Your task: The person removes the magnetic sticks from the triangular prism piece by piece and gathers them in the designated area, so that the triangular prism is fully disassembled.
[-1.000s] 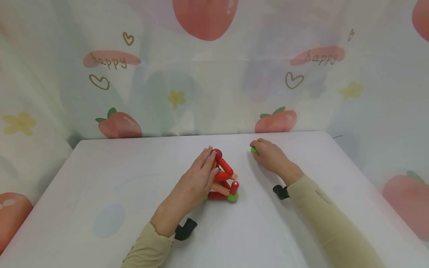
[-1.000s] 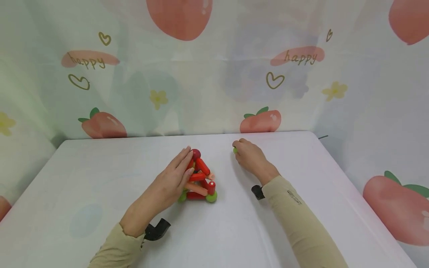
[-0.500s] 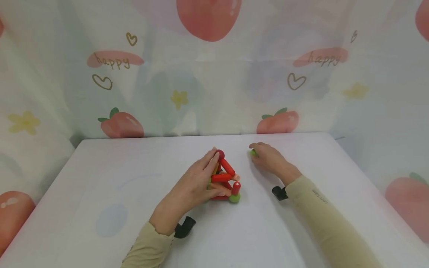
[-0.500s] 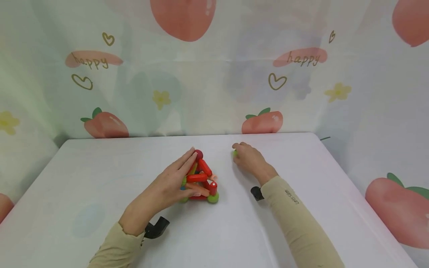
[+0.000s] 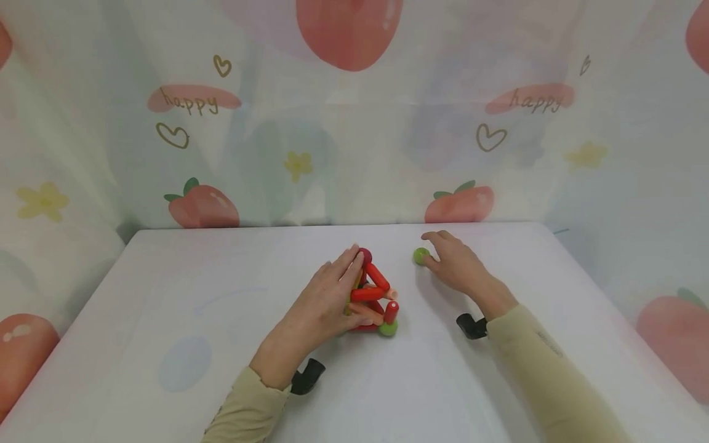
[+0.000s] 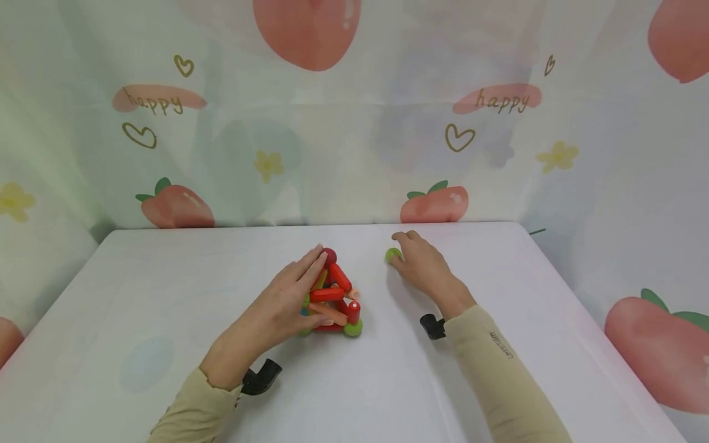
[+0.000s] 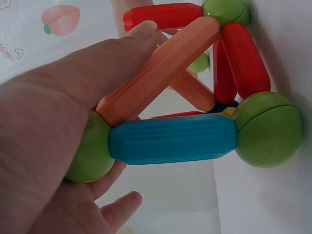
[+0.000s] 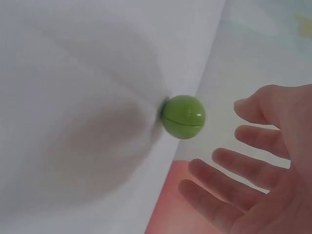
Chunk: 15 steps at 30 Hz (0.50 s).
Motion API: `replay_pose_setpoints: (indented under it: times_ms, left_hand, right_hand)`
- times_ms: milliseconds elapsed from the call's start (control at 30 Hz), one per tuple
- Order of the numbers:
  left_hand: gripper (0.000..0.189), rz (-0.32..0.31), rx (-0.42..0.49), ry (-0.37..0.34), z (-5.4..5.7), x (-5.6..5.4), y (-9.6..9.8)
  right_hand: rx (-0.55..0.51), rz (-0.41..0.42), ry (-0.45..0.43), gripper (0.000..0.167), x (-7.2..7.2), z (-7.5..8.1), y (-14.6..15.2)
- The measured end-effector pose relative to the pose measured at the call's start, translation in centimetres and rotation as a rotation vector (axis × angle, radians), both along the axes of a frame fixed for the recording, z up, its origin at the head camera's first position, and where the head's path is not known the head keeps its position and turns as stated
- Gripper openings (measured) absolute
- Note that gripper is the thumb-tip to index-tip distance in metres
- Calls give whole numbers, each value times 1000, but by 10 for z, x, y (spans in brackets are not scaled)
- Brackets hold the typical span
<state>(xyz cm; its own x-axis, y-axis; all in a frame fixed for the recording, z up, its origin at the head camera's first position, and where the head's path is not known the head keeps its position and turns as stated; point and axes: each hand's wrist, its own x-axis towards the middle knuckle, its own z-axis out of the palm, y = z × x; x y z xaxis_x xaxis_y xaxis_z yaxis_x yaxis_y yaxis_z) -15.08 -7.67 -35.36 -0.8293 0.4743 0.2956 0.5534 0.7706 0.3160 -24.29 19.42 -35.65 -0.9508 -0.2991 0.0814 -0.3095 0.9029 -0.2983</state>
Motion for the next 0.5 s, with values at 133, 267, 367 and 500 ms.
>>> replay_pose_setpoints:
  times_ms: [133,267,367,500]
  left_hand:
    - [100,9,-5,2,0,1,1]
    - [101,9,-9,13,-1,1,1]
    - [101,12,-12,20,-1,0,1]
    - [102,10,-22,33,-1,0,1]
  right_hand:
    - [-35,-7,36,43,7,2,-1]
    - [-81,-28,52,40,17,2,-3]
    - [-131,-41,74,38,26,2,-4]
    - [-205,-46,117,35,38,1,-7]
